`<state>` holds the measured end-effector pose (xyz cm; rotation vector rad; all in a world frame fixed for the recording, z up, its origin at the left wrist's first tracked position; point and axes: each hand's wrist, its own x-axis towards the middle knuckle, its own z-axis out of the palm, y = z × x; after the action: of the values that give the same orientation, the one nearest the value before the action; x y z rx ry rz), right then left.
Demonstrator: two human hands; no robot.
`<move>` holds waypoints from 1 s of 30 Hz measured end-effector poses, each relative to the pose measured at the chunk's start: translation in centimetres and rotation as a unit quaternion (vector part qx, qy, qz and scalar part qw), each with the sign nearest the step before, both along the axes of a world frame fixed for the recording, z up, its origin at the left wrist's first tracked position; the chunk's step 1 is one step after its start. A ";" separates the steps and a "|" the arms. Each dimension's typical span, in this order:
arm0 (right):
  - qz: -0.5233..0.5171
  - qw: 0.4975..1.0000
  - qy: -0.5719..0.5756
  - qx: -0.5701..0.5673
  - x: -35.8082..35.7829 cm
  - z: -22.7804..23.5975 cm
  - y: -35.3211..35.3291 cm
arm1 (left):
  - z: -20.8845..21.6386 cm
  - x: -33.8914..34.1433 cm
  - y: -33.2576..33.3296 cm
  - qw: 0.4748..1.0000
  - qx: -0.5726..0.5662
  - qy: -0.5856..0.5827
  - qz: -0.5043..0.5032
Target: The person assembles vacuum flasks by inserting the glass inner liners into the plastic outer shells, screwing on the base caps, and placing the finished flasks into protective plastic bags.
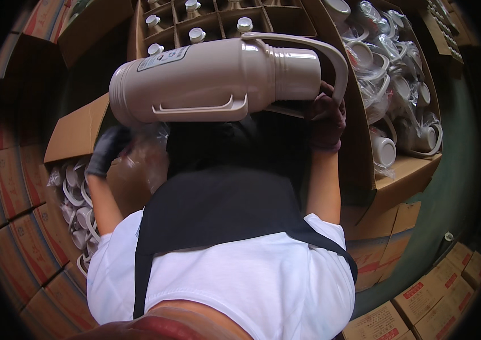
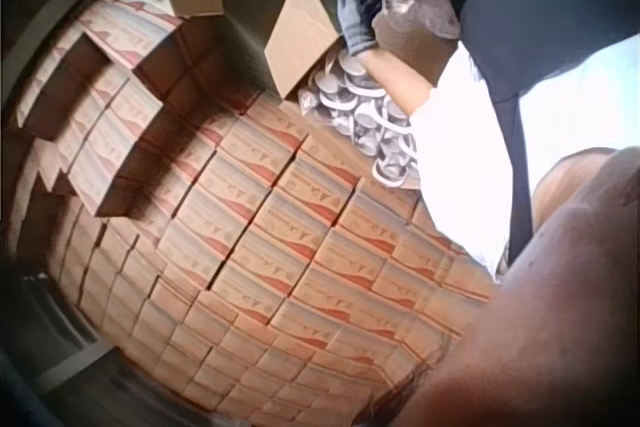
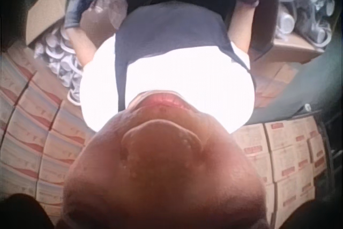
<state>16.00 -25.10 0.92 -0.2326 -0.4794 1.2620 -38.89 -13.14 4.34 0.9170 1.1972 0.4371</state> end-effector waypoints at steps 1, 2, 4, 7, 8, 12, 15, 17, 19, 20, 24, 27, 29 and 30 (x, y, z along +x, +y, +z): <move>0.028 0.997 0.070 0.023 -0.4 0.0 -0.3 | 1.1 0.5 -0.1 0.990 0.031 -0.093 0.102; -0.045 0.998 -0.031 -0.029 -0.8 0.5 -0.9 | 1.7 1.6 -0.5 0.973 0.051 -0.152 0.167; -0.122 0.975 -0.145 -0.114 -1.7 1.3 -1.8 | 0.3 -1.1 -1.9 0.955 0.271 0.109 0.042; -0.125 0.947 -0.268 -0.127 -1.5 1.6 -3.1 | -0.2 -1.0 -1.6 0.853 0.418 0.310 -0.040; -0.113 0.932 -0.326 -0.114 -1.1 1.9 -3.4 | 1.5 2.8 -1.1 0.885 0.416 0.206 0.040; -0.101 0.894 -0.424 -0.109 -0.6 2.8 -5.1 | 2.6 9.8 2.6 0.846 0.496 0.179 0.080; -0.222 0.736 -0.622 -0.146 -1.6 4.2 -6.2 | 1.5 11.1 4.8 0.906 0.345 0.179 0.169; -0.266 0.704 -0.653 -0.079 -1.0 4.6 -5.7 | -0.2 10.4 5.6 0.924 0.315 0.106 0.189; -0.285 0.708 -0.645 -0.030 -1.1 5.7 -4.1 | -1.8 9.1 6.2 0.927 0.317 0.076 0.185; -0.256 0.776 -0.575 -0.046 -1.9 6.2 -3.0 | -3.3 7.8 7.0 0.919 0.353 0.067 0.161; 0.057 0.900 -0.422 -0.089 -1.1 7.1 5.9 | -8.8 5.3 8.1 0.850 0.499 0.117 0.121; -0.099 0.811 -0.568 -0.101 -4.1 8.1 8.7 | -9.5 3.5 9.0 0.882 0.418 0.082 0.201; -0.018 0.914 -0.405 -0.020 -2.8 10.4 4.7 | -7.3 6.1 7.8 0.877 0.428 0.092 0.198; 0.007 0.882 -0.469 0.042 -1.1 9.3 2.4 | -8.0 5.0 7.5 0.838 0.502 0.135 0.164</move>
<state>14.93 -22.65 10.22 -0.7807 -1.3656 1.0745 -33.86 -5.66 -3.65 1.7135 1.3838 1.3290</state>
